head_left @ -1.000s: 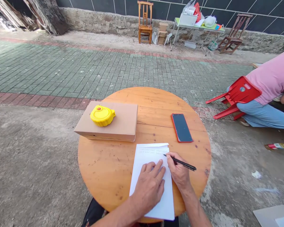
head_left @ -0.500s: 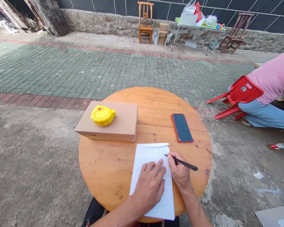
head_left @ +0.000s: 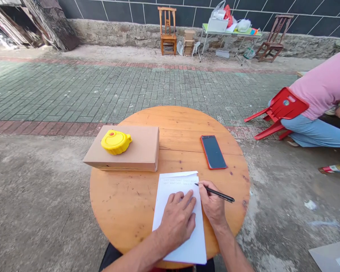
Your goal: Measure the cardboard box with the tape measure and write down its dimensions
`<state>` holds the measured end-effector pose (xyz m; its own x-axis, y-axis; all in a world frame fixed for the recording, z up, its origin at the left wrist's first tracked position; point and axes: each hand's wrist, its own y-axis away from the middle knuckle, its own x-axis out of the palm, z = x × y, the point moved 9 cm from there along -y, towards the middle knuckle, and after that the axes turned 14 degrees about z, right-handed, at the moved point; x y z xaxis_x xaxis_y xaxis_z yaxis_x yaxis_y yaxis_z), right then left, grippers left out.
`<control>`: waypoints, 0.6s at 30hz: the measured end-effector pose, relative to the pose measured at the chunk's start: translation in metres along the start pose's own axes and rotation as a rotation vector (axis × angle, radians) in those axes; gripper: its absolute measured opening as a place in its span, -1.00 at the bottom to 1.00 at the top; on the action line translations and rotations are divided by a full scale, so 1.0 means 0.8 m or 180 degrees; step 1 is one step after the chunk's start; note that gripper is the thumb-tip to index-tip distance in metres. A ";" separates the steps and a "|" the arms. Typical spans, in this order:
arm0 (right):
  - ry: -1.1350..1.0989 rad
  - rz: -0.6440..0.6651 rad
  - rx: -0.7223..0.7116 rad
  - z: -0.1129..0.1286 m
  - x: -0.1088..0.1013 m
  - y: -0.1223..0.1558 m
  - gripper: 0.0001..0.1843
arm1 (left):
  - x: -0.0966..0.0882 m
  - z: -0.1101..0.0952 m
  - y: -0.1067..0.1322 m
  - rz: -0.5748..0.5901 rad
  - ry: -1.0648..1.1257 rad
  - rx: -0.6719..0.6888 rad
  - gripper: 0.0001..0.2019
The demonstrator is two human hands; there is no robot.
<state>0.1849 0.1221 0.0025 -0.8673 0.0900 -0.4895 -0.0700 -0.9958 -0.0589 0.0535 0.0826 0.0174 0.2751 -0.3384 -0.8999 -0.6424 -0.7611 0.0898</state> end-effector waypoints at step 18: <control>0.0167 0.0184 -0.0043 0.005 0.006 -0.003 -0.80 | 0.002 0.004 0.000 0.0072 0.0046 -0.0084 -0.63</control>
<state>0.1791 0.1248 0.0042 -0.8426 0.0333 -0.5375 -0.0136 -0.9991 -0.0407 0.0518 0.0839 0.0144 0.2714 -0.3635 -0.8912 -0.6295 -0.7675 0.1214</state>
